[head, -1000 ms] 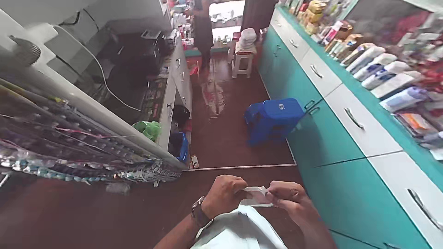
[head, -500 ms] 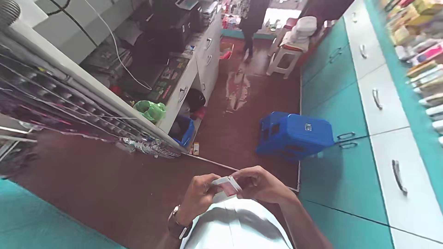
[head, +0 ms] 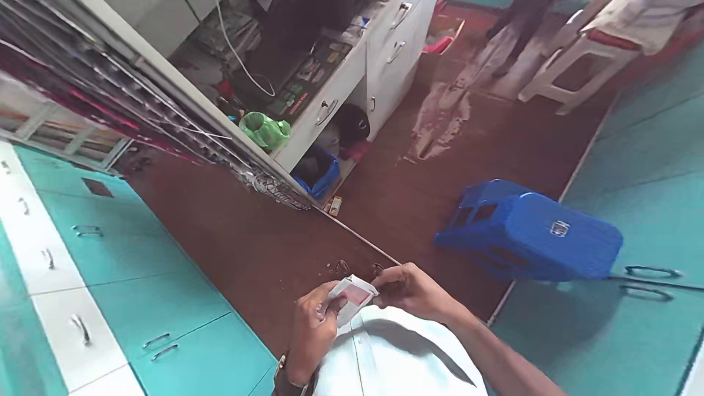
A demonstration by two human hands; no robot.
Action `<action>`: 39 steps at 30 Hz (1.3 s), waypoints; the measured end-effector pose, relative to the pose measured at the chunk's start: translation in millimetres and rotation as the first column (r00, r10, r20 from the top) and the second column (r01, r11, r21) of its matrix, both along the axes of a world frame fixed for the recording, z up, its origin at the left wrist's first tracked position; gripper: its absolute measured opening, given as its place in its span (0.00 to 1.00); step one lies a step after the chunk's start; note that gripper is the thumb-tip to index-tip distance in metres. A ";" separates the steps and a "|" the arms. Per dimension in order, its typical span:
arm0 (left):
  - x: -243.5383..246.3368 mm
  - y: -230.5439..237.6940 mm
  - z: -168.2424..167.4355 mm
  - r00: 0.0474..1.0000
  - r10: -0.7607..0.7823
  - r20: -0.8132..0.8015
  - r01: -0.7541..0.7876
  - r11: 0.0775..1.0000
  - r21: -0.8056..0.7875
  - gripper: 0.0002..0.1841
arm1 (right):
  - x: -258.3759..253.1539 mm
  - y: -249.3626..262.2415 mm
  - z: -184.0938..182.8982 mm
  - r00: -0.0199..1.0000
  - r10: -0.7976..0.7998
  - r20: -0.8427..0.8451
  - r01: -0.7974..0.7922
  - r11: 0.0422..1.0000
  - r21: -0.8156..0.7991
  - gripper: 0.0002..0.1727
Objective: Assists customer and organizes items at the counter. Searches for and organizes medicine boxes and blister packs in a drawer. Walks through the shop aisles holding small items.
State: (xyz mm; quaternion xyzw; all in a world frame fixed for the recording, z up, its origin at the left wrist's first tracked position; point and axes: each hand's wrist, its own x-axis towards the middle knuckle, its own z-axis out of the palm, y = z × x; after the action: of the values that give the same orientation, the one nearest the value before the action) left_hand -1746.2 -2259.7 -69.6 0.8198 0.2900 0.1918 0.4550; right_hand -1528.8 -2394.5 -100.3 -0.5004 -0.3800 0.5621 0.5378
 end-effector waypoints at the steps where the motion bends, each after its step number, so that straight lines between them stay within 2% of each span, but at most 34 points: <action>1: -1.3 -3.2 0.8 0.999 0.051 0.008 -0.051 0.998 0.030 0.12 | -0.4 4.1 0.6 1.000 -0.015 -0.022 0.016 1.000 0.015 0.10; 3: -4.3 -10.2 1.6 0.989 0.140 0.044 -0.143 0.987 0.073 0.12 | -1.1 12.5 2.4 0.997 -0.010 -0.072 0.013 0.999 0.049 0.10; 5: -6.7 -13.9 0.6 0.978 0.195 0.081 -0.201 0.976 0.079 0.12 | -1.6 21.8 5.5 0.999 0.017 -0.042 -0.013 0.996 0.090 0.09; 8: -7.4 -16.6 -0.2 0.964 0.224 0.147 -0.222 0.975 -0.025 0.11 | -0.8 29.9 6.9 0.999 0.022 0.044 -0.029 0.986 0.166 0.07; 10: -6.3 -14.8 -0.5 0.960 0.224 0.167 -0.207 0.972 -0.113 0.10 | 2.1 34.5 12.2 0.998 0.048 0.045 -0.054 0.989 0.135 0.05; 15: 6.0 5.3 3.0 0.950 0.259 0.177 -0.217 0.950 -0.226 0.12 | 1.0 55.7 13.5 0.969 -0.010 -0.247 0.010 1.000 -0.003 0.05; 17: 7.5 16.4 5.5 0.941 0.280 0.189 -0.239 0.948 -0.212 0.12 | 3.1 65.9 16.6 0.983 0.018 -0.183 -0.003 0.997 0.082 0.07; 19: 4.2 28.8 9.0 0.950 0.258 0.175 -0.228 0.958 -0.175 0.12 | 5.9 75.9 28.7 0.999 0.040 -0.019 -0.036 0.987 0.158 0.15; 22: 0.8 43.3 16.6 0.978 0.164 0.126 -0.149 0.981 -0.125 0.14 | -0.4 90.8 45.8 0.951 -0.080 0.299 0.027 0.984 0.177 0.11; 23: 1.0 48.5 19.1 0.982 0.138 0.128 -0.123 0.986 -0.116 0.14 | -2.2 95.4 50.5 0.945 -0.095 0.313 0.043 0.985 0.169 0.10; 25: 0.5 60.3 20.7 0.986 0.102 0.134 -0.104 0.995 0.009 0.13 | -4.7 105.1 59.0 0.988 -0.074 0.136 0.057 0.991 0.124 0.10; 27: 0.2 65.8 21.0 0.990 0.127 0.067 -0.141 0.947 0.288 0.18 | -11.1 114.4 60.6 0.999 -0.042 -0.006 0.042 0.997 0.067 0.10; 29: -0.3 63.3 19.6 0.985 0.171 0.016 -0.159 0.872 0.464 0.23 | -24.5 123.0 53.4 0.996 -0.071 0.048 0.070 0.997 0.021 0.09; 30: -1.2 61.9 19.2 0.985 0.172 -0.004 -0.147 0.853 0.501 0.31 | -33.2 128.5 49.7 0.986 -0.107 0.128 0.105 0.994 0.024 0.09; 32: -1.9 63.0 16.2 0.976 0.213 -0.040 -0.156 0.817 0.555 0.57 | -50.0 139.9 45.6 0.950 -0.171 0.262 0.163 0.985 0.052 0.10; 33: -3.3 63.9 14.9 0.967 0.248 -0.065 -0.168 0.806 0.568 0.61 | -57.6 143.4 45.2 0.954 -0.176 0.245 0.169 0.984 0.049 0.11; 35: -6.7 67.0 9.6 0.952 0.303 -0.042 -0.226 0.789 0.571 0.56 | -64.3 147.5 47.1 0.994 -0.106 0.016 0.106 0.994 -0.020 0.10; 37: -9.7 68.9 6.7 0.958 0.286 -0.015 -0.237 0.821 0.519 0.54 | -57.2 154.5 43.5 0.956 -0.002 -0.294 -0.029 0.994 -0.102 0.11; 39: -7.5 72.0 6.2 0.968 0.249 -0.021 -0.208 0.852 0.481 0.57 | -42.1 162.4 33.2 0.905 0.109 -0.412 -0.165 0.981 -0.103 0.11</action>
State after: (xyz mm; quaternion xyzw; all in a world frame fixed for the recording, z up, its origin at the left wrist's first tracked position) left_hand -1753.7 -2187.7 -63.4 0.8730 0.3479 0.2758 0.2017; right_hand -1570.9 -2232.1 -67.1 -0.3808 -0.2560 0.7142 0.5285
